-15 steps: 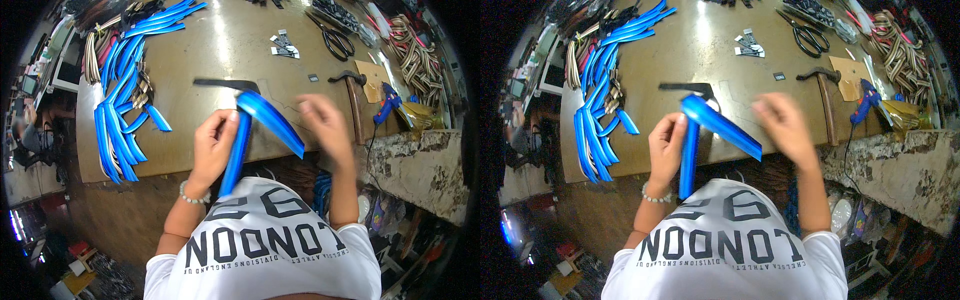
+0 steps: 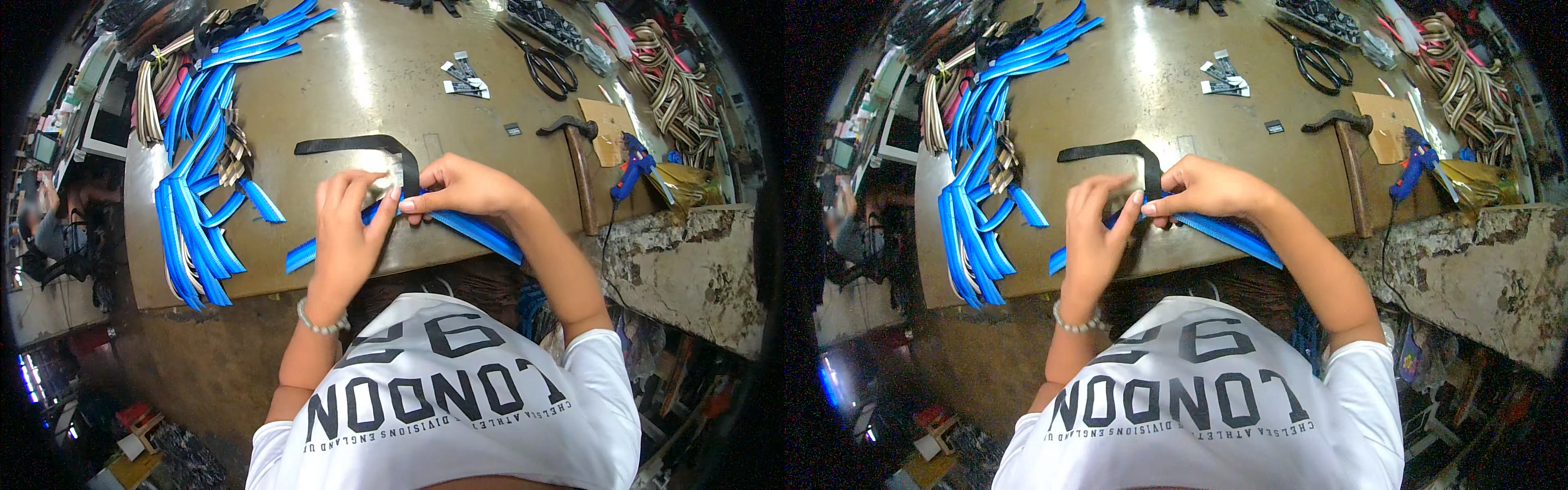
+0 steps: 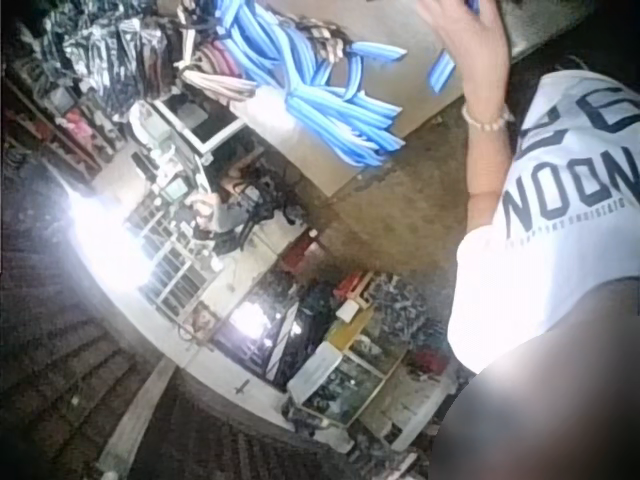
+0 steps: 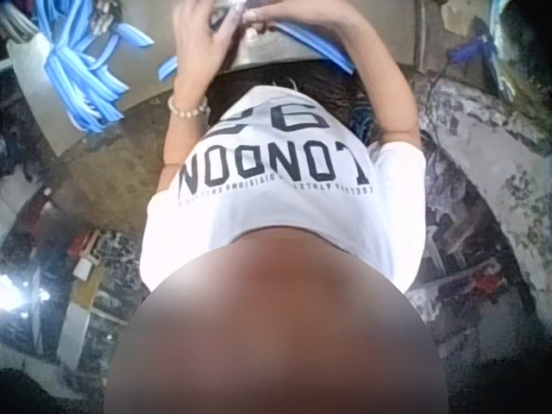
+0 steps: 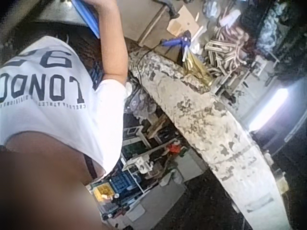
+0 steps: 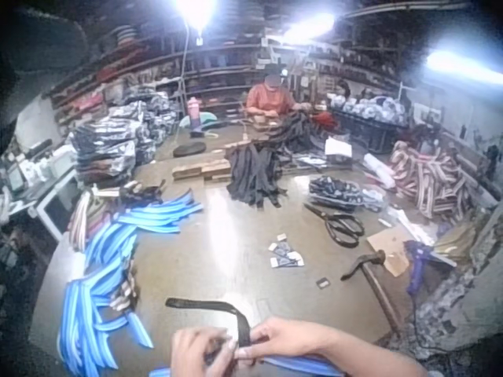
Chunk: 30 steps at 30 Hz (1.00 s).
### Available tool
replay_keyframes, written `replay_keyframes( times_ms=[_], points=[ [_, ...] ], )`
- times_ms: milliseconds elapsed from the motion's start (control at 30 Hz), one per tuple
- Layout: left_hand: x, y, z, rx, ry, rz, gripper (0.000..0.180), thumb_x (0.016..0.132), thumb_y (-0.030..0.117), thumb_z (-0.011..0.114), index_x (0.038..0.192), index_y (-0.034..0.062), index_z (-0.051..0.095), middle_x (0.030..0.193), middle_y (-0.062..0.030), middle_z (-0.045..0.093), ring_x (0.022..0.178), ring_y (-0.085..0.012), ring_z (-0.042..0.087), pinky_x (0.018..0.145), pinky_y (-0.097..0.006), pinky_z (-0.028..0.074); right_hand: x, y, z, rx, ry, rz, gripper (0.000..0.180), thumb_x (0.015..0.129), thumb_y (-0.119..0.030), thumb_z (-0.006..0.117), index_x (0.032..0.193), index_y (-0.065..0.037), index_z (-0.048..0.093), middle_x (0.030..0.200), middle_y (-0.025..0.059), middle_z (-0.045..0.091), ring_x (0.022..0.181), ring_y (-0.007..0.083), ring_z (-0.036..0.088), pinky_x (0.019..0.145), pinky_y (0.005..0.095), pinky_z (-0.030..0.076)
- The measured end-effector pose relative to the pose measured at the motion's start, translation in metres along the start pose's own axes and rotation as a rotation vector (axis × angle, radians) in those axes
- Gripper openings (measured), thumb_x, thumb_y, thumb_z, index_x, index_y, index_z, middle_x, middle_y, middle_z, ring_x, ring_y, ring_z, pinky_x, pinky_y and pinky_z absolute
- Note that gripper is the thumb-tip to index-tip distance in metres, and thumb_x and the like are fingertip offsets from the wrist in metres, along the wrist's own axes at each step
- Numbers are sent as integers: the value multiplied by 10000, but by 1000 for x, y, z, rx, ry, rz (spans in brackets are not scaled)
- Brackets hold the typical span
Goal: The person repeatedly applies hot glue to a black strap, attaches a blue plastic strip, and secures it with a small metal buckle. This cycle is performed multiple times on the same strap, with completed units set aside on the table.
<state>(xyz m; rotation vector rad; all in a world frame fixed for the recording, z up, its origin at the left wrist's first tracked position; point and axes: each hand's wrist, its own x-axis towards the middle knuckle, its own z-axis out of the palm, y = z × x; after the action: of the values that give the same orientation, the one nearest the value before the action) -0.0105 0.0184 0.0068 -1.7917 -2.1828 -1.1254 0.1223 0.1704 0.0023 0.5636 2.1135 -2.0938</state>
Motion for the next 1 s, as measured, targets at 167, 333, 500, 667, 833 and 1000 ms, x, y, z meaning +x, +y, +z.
replay_keyframes(
  times_ms=[167,333,500,667,833,1000],
  points=[
    [-3,0,13,-617,-303,-465,152,868,120,693,924,-21,681,718,-110,646,599,-244,579,605,-337,487,7,-3,-24,249,-20,11,581,874,-293,754,1311,30,548,1190,97,646,1072,135,597,944,271,457],
    [0,0,27,-102,-146,-190,115,841,131,708,899,33,687,829,-92,619,746,-253,578,681,-366,479,2,-16,-14,-84,308,-537,322,810,-197,765,1113,-124,686,1380,90,537,1252,221,495,1044,382,386],
    [-1,2,34,-112,-94,-183,160,826,112,703,972,69,654,860,-88,590,817,-261,571,729,-380,471,-4,12,21,-344,667,-365,384,751,-83,728,1128,-96,659,1266,115,547,1209,328,492,1034,421,386],
    [-2,3,37,-196,-150,-262,156,825,47,688,971,22,639,837,-119,611,743,-260,606,682,-360,490,0,28,36,-576,795,-492,329,751,87,592,1063,-12,632,1034,163,601,973,345,603,832,385,508],
    [-5,5,37,-118,-108,-181,135,840,48,679,972,59,651,847,-109,607,736,-272,619,664,-376,497,-33,34,64,-917,731,-514,303,725,26,599,1024,8,643,992,137,618,977,317,606,827,388,521],
    [-9,10,38,-80,-126,-143,190,854,50,657,1023,131,682,864,-96,597,750,-288,625,661,-394,503,-45,34,66,-855,658,-505,257,724,3,611,978,8,648,969,142,605,1000,339,600,870,386,526]
  ],
)
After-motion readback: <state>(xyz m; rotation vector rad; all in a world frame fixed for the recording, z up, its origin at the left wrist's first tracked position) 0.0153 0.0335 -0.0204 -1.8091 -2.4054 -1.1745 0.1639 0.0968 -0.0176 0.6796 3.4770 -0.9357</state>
